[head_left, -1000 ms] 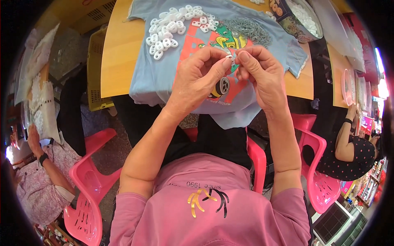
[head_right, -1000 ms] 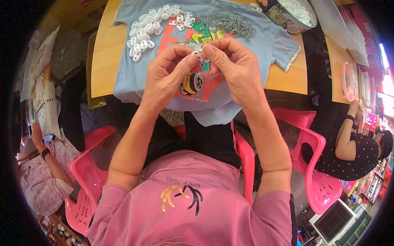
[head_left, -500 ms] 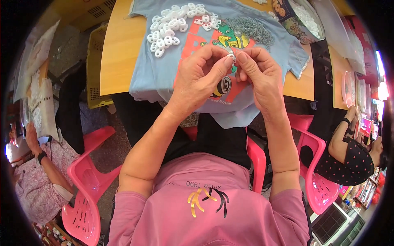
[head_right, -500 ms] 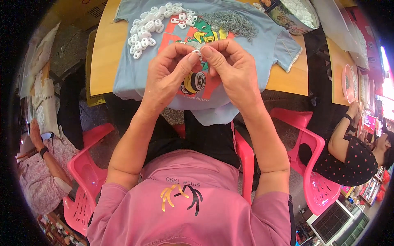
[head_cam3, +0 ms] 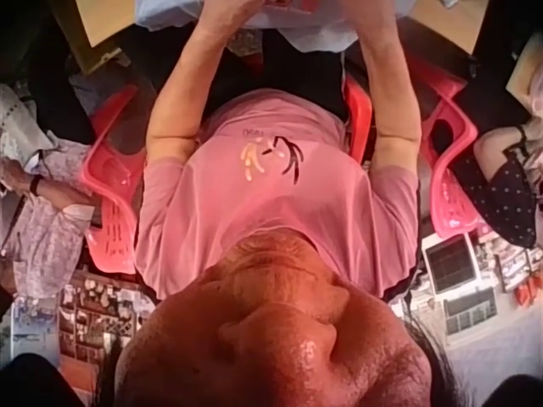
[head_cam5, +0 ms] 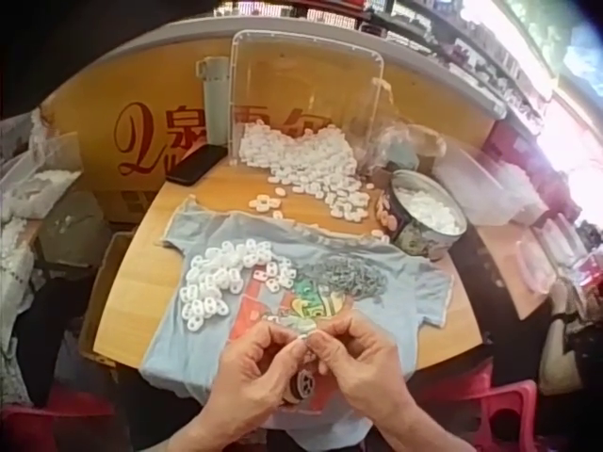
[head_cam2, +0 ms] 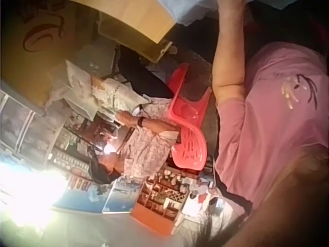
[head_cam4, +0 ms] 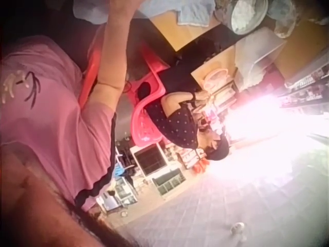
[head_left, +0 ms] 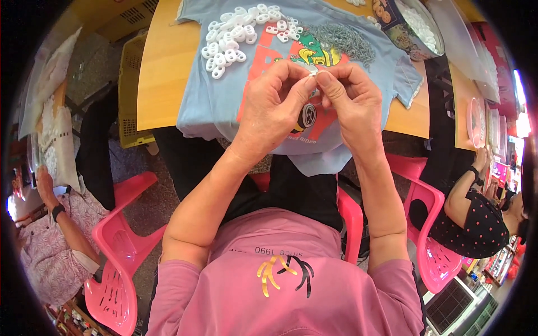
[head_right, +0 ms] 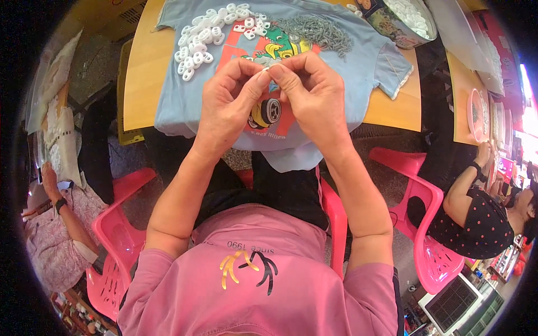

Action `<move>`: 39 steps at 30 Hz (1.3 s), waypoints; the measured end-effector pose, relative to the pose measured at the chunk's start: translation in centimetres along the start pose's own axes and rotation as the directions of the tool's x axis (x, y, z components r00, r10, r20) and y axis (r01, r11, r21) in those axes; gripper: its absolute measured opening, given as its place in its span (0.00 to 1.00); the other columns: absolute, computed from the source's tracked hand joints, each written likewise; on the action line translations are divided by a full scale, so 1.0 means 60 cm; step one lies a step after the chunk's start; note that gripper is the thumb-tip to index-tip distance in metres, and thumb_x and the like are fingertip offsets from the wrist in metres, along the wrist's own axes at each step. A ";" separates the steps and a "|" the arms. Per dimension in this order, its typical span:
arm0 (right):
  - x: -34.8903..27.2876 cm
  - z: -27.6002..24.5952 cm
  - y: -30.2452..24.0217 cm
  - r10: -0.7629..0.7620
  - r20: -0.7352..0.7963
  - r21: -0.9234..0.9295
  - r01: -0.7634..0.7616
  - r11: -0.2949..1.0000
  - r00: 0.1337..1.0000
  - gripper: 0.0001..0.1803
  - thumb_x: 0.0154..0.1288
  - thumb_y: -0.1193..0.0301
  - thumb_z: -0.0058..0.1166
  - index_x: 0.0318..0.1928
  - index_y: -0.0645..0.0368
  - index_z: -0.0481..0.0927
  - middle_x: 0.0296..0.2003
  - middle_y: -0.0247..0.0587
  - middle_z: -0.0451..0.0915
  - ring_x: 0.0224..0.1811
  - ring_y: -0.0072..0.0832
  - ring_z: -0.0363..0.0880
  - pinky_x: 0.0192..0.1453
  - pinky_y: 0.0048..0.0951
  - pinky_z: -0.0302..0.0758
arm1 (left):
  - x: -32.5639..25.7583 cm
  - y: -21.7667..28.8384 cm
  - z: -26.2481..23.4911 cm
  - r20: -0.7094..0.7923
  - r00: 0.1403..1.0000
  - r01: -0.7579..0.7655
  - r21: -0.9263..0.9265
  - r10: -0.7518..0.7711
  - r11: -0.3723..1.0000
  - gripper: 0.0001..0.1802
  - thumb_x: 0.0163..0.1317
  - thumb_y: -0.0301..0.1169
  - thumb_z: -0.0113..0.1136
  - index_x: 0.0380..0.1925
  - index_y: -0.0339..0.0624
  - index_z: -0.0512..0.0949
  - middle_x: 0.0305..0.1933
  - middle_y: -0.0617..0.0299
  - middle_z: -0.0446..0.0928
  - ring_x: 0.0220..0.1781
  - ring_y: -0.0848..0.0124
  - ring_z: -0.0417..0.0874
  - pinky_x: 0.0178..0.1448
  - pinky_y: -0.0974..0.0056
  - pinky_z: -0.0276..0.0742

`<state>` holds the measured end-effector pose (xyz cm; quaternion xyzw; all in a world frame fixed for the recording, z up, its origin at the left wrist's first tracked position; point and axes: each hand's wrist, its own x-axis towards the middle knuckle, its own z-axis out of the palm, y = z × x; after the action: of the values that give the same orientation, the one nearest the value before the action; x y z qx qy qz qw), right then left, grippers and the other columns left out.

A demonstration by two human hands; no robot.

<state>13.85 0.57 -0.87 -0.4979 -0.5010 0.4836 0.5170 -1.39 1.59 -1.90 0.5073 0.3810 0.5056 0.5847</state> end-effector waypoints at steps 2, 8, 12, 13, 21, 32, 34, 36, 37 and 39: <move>0.003 -0.004 -0.006 0.024 0.011 -0.037 -0.023 0.999 1.000 0.07 0.68 0.72 0.59 0.41 0.64 0.79 0.30 0.31 0.79 0.27 0.14 0.73 0.34 0.18 0.75 | 0.001 -0.001 -0.001 0.015 1.000 0.003 0.003 -0.003 1.000 0.06 0.68 0.27 0.59 0.35 0.33 0.76 0.30 0.64 0.80 0.33 0.81 0.79 0.36 0.72 0.75; 0.011 -0.019 -0.031 -0.013 0.101 -0.069 0.020 0.997 0.995 0.07 0.68 0.74 0.58 0.42 0.67 0.80 0.32 0.33 0.80 0.29 0.16 0.76 0.36 0.21 0.78 | 0.006 -0.001 -0.004 0.010 0.999 0.039 -0.022 -0.039 0.999 0.08 0.68 0.30 0.59 0.36 0.34 0.76 0.30 0.66 0.79 0.32 0.81 0.77 0.36 0.73 0.73; 0.023 -0.035 -0.050 -0.250 0.248 -0.430 0.337 0.837 0.936 0.06 0.65 0.79 0.58 0.41 0.68 0.79 0.34 0.38 0.80 0.31 0.22 0.79 0.37 0.23 0.77 | 0.010 -0.004 -0.009 0.066 0.996 0.066 -0.129 -0.058 0.989 0.09 0.69 0.31 0.58 0.36 0.35 0.76 0.29 0.69 0.75 0.31 0.82 0.74 0.35 0.74 0.71; 0.030 -0.039 -0.051 -0.251 0.248 -0.430 0.339 0.837 0.936 0.06 0.65 0.79 0.58 0.41 0.68 0.79 0.34 0.38 0.80 0.31 0.22 0.79 0.37 0.23 0.77 | 0.010 -0.004 -0.010 0.079 0.995 0.069 -0.138 -0.059 0.988 0.09 0.69 0.31 0.58 0.36 0.36 0.76 0.28 0.69 0.74 0.30 0.83 0.73 0.34 0.74 0.70; 0.045 -0.047 -0.063 -0.364 0.482 -0.527 0.596 0.606 0.797 0.06 0.60 0.83 0.59 0.38 0.68 0.77 0.33 0.44 0.77 0.34 0.31 0.79 0.36 0.28 0.75 | 0.009 0.001 -0.012 0.103 0.992 0.082 -0.123 -0.069 0.989 0.09 0.68 0.31 0.59 0.36 0.35 0.76 0.30 0.69 0.75 0.30 0.83 0.73 0.34 0.74 0.70; 0.022 -0.033 -0.046 -0.074 0.278 -0.422 0.191 0.886 0.958 0.04 0.68 0.78 0.55 0.39 0.67 0.77 0.33 0.34 0.79 0.34 0.17 0.79 0.35 0.20 0.79 | 0.001 -0.004 -0.001 0.013 0.999 0.047 -0.029 -0.047 0.998 0.07 0.68 0.27 0.59 0.35 0.33 0.75 0.26 0.69 0.75 0.28 0.85 0.71 0.29 0.75 0.67; 0.022 -0.032 -0.047 -0.016 0.247 -0.400 0.117 0.909 0.969 0.04 0.68 0.78 0.55 0.39 0.67 0.77 0.33 0.34 0.79 0.34 0.17 0.79 0.36 0.20 0.79 | 0.001 -0.003 0.000 0.028 0.998 0.051 -0.019 -0.050 0.999 0.06 0.68 0.26 0.58 0.35 0.33 0.75 0.27 0.69 0.75 0.29 0.85 0.72 0.30 0.74 0.68; 0.021 -0.033 -0.044 0.005 0.216 -0.371 0.077 0.926 0.976 0.04 0.69 0.77 0.55 0.39 0.66 0.77 0.32 0.33 0.79 0.33 0.17 0.79 0.36 0.20 0.78 | 0.002 -0.004 0.002 0.026 0.999 0.044 -0.028 -0.043 0.999 0.06 0.68 0.27 0.58 0.35 0.33 0.75 0.27 0.69 0.75 0.29 0.85 0.72 0.30 0.74 0.68; 0.022 -0.033 -0.047 0.000 0.218 -0.371 0.083 0.925 0.976 0.04 0.69 0.77 0.55 0.39 0.66 0.77 0.32 0.33 0.79 0.33 0.17 0.79 0.36 0.20 0.78 | 0.003 -0.005 0.002 0.023 0.999 0.041 -0.035 -0.041 0.999 0.07 0.68 0.27 0.58 0.36 0.33 0.75 0.26 0.69 0.75 0.29 0.84 0.72 0.30 0.74 0.68; 0.028 -0.033 -0.058 0.076 0.236 -0.405 0.027 0.914 0.969 0.06 0.69 0.74 0.56 0.40 0.66 0.78 0.31 0.32 0.79 0.32 0.16 0.79 0.36 0.19 0.76 | 0.004 -0.006 0.000 0.020 0.999 0.046 -0.049 -0.045 0.998 0.07 0.68 0.27 0.58 0.36 0.33 0.75 0.27 0.68 0.76 0.29 0.84 0.73 0.31 0.74 0.69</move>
<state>15.87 2.07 2.63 -0.5364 -0.6441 0.4339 0.3304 -1.26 1.85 -2.25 0.4885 0.3740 0.4966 0.6122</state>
